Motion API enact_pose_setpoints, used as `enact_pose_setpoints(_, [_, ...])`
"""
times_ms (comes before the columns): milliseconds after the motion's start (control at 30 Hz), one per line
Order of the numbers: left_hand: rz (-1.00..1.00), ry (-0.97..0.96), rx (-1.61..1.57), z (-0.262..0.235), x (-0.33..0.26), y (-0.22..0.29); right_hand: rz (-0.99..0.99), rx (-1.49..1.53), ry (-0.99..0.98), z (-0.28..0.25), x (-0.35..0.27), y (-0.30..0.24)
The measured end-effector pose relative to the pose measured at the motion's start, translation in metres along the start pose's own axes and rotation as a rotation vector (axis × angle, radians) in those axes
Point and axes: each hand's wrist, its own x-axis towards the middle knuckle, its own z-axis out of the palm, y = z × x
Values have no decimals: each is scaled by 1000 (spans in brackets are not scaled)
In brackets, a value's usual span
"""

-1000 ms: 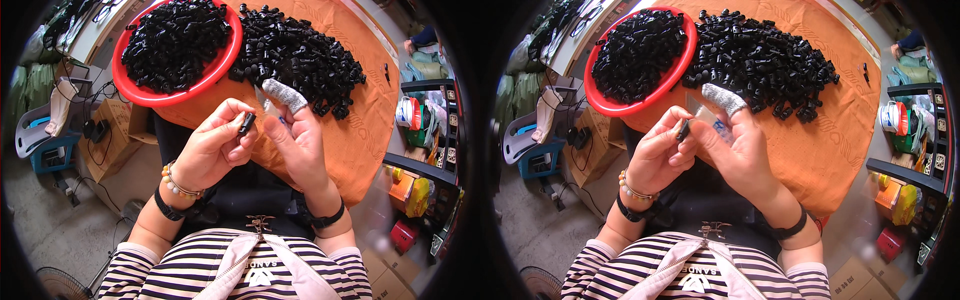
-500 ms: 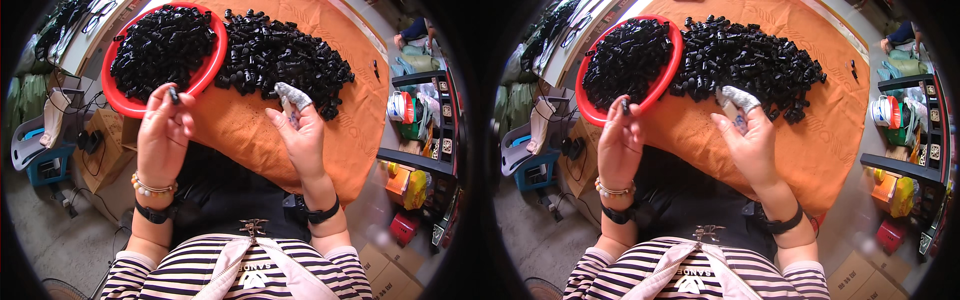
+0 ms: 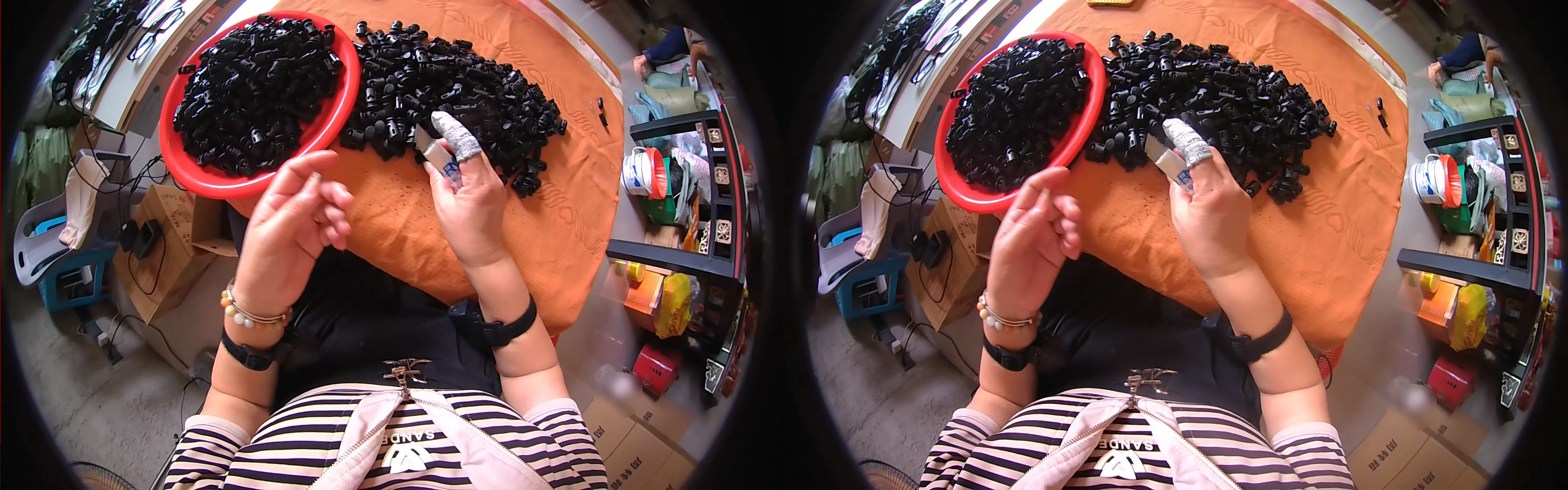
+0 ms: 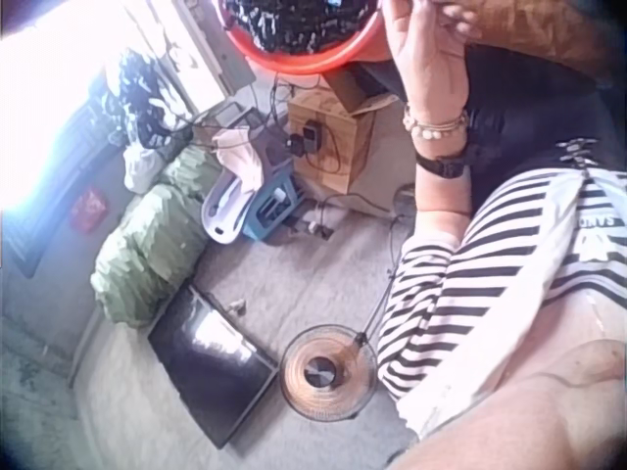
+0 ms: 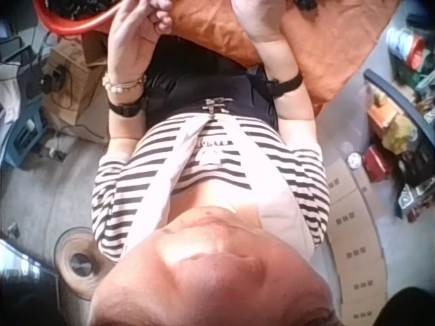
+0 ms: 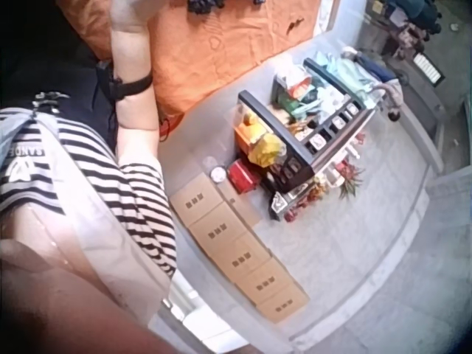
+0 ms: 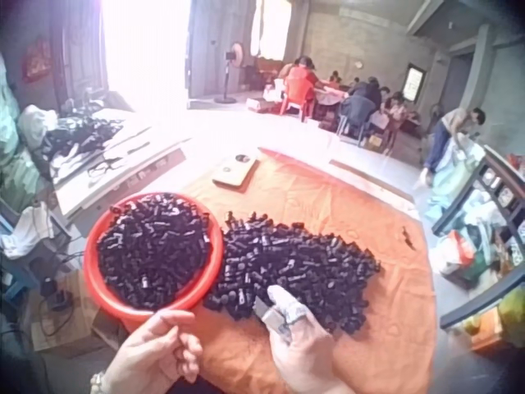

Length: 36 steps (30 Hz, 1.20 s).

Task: Trimming excess plastic flash from small black shoe components using a small craft blade.

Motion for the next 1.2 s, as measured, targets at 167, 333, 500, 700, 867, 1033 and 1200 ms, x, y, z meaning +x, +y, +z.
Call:
enact_pose_setpoints(167, [-195,-40,77,12,0,-18,40,70,-36,-5,-5,-4])
enact_pose_setpoints(333, [-238,-71,75,17,2,-24,268,651,-233,-23,-10,-29])
enact_pose_setpoints(500, [-260,-140,-46,19,2,-23,223,655,-326,-32,-16,-42])
enact_pose_setpoints(700, [-298,-174,-122,19,0,-24,279,787,-307,-27,-25,-48])
enact_pose_setpoints(867, [-239,-147,-95,21,-2,-23,308,768,-241,-26,-25,-50])
enact_pose_setpoints(1033, [-294,-188,-225,17,-2,-21,336,829,-253,-26,-25,-50])
enact_pose_setpoints(1200, [-329,-242,-266,12,-1,-21,341,892,-346,-30,-21,-49])
